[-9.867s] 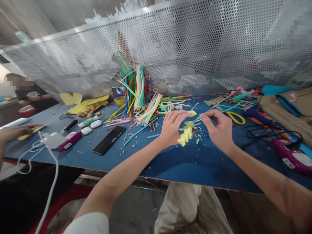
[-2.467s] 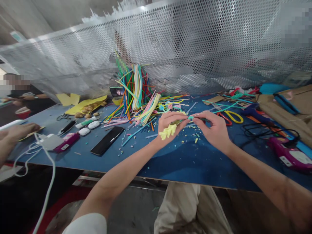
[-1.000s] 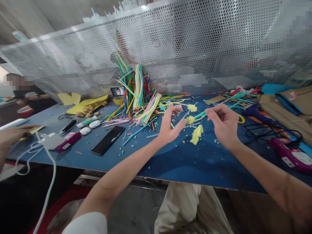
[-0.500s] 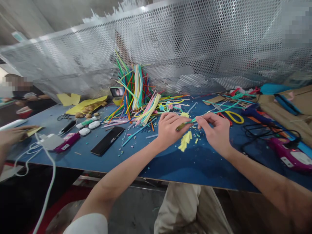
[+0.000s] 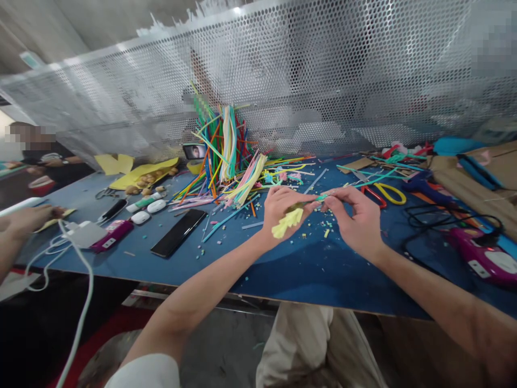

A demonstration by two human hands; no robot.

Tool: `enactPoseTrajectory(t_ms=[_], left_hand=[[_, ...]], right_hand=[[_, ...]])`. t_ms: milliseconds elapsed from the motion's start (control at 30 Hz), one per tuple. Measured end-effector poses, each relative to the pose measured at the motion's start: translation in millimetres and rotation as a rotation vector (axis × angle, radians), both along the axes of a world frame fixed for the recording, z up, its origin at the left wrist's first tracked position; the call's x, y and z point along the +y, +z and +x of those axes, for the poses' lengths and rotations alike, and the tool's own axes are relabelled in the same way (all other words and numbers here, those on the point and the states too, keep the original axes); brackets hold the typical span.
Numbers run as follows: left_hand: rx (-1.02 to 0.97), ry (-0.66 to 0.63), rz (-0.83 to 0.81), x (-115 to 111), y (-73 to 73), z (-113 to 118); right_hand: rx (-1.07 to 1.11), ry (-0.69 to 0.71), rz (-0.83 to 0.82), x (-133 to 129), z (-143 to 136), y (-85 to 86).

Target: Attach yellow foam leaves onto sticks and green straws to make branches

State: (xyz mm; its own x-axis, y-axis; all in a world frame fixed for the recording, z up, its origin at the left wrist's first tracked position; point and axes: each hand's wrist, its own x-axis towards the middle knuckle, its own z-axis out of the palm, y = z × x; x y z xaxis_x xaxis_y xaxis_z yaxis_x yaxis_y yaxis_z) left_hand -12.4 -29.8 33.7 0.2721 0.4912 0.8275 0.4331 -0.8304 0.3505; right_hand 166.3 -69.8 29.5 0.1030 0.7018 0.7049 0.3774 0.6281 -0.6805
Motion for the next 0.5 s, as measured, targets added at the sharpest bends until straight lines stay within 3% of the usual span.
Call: enactPoseTrajectory(t_ms=[100, 267, 400, 500], left_hand=[[-0.088, -0.136, -0.266, -0.2, 4.0, 0.9], [-0.194, -0.548, -0.825, 3.2, 6.6, -3.4], [-0.243, -0.683, -1.18, 5.9, 2.5, -6.6], [-0.302, -0.734, -1.293, 6.2, 0.0, -6.4]], right_hand=[[-0.04, -0.01, 0.078, 3.6, 3.1, -0.2], [-0.066, 0.111, 0.197, 8.6, 11.0, 4.3], [-0.125, 0.244, 0.231, 11.0, 15.9, 7.9], [-0.139, 0.312, 0.161, 12.4, 17.8, 7.7]])
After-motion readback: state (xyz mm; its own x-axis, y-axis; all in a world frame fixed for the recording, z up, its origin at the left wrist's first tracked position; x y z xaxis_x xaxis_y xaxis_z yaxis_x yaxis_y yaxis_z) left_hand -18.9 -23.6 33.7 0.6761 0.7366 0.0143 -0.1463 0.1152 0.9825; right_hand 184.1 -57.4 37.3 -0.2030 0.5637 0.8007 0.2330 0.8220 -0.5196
